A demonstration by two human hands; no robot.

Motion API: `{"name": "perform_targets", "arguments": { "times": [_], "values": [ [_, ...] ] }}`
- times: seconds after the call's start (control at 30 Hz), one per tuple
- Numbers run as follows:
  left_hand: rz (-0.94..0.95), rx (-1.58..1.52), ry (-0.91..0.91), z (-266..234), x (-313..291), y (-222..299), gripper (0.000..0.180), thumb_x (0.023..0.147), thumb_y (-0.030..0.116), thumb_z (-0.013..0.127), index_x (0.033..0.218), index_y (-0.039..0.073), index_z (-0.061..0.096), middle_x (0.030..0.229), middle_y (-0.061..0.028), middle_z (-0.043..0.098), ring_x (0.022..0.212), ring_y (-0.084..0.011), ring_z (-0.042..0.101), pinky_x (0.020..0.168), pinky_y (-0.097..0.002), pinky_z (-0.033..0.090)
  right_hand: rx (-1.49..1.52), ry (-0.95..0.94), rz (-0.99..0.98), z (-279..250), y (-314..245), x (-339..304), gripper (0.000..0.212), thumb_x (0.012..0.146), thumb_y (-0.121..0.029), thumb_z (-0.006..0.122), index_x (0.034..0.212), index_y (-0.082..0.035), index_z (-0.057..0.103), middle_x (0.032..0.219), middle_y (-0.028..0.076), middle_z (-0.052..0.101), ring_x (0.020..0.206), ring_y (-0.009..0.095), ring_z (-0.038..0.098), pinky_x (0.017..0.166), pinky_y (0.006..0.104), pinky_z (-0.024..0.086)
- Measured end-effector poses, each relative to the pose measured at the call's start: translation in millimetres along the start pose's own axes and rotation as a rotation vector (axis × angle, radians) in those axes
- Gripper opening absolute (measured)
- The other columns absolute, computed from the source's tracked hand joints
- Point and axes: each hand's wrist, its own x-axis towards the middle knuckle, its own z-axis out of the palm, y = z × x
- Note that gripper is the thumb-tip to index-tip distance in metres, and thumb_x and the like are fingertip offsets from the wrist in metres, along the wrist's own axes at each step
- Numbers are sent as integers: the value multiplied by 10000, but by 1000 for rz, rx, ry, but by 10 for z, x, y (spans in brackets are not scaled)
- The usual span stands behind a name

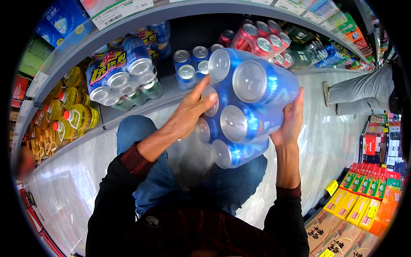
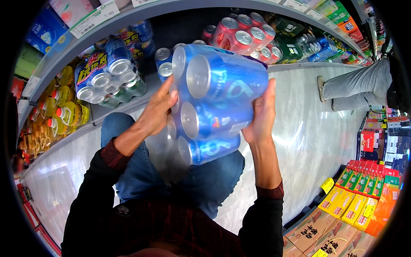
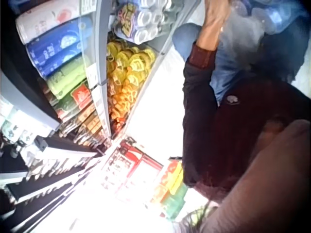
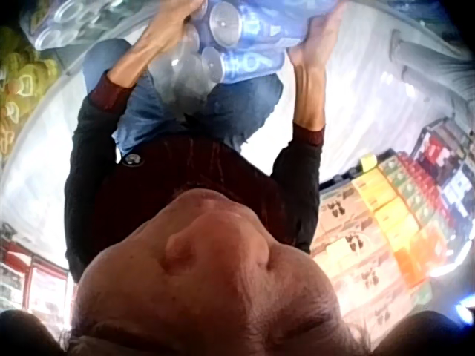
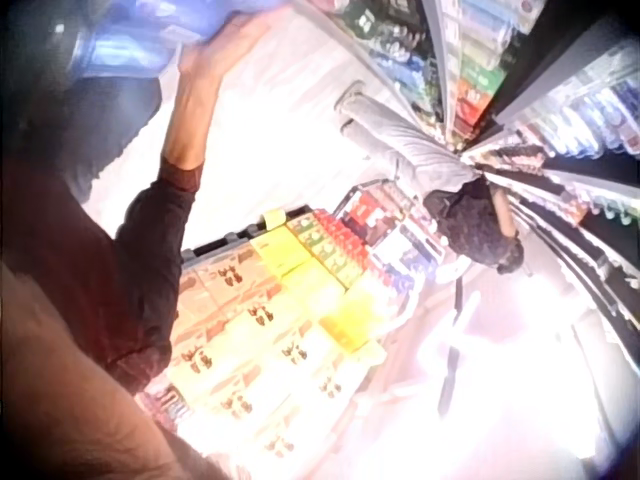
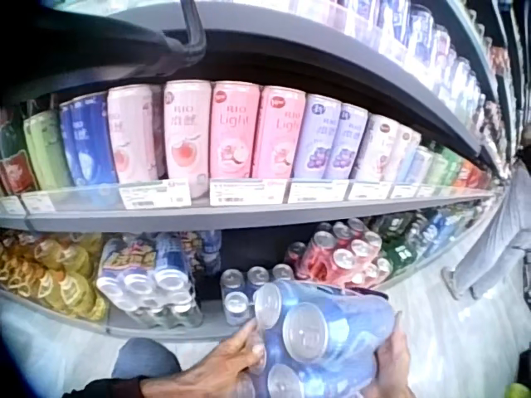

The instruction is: The person wipes the tops and sides of various oil bottles, six-packs of soda cans, and individual cans on supermarket shelves with a purple cloth.

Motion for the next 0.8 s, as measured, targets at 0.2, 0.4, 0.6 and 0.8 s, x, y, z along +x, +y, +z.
{"name": "perform_targets", "arguments": {
  "times": [0.2, 0.4, 0.6, 0.8],
  "values": [
    [-245, -272, -155, -22, 19, 222, 871, 921, 692, 318, 1507, 61, 191, 1494, -127, 330, 1381, -277, 317, 1100, -489, 308, -250, 172, 33, 246, 79, -61, 594, 1023, -485, 314, 1377, -17, 405, 1336, 143, 512, 1180, 267, 549, 1007, 403, 452],
    [-401, -481, -25, -254, 82, -133, 720, 941, 580, 433, 1409, 35, 382, 1334, -202, 500, 1204, -313, 526, 999, -504, 443, -816, -191, -208, 288, 238, -235, 734, 972, -449, 461, 1459, 28, 188, 1421, 168, 337, 1312, 269, 336, 1107, 374, 265],
    [-444, -914, -30, -469, -54, -485, 626, 961, 487, 462, 1395, 40, 403, 1314, -198, 522, 1154, -322, 567, 952, -503, 496, -1023, -509, -197, 354, 341, -476, 937, 881, -470, 596, 1452, 76, 91, 1477, 293, 146, 1382, 460, 156, 1127, 506, 159],
    [-436, -883, -33, -529, -187, -287, 624, 962, 489, 458, 1394, 42, 405, 1315, -196, 522, 1155, -321, 566, 954, -501, 495, -1383, -766, -581, 620, 313, -502, 693, 807, -601, 604, 1037, 45, 499, 1203, 327, 390, 1145, 520, 382, 1031, 713, 121]
  ]
}}
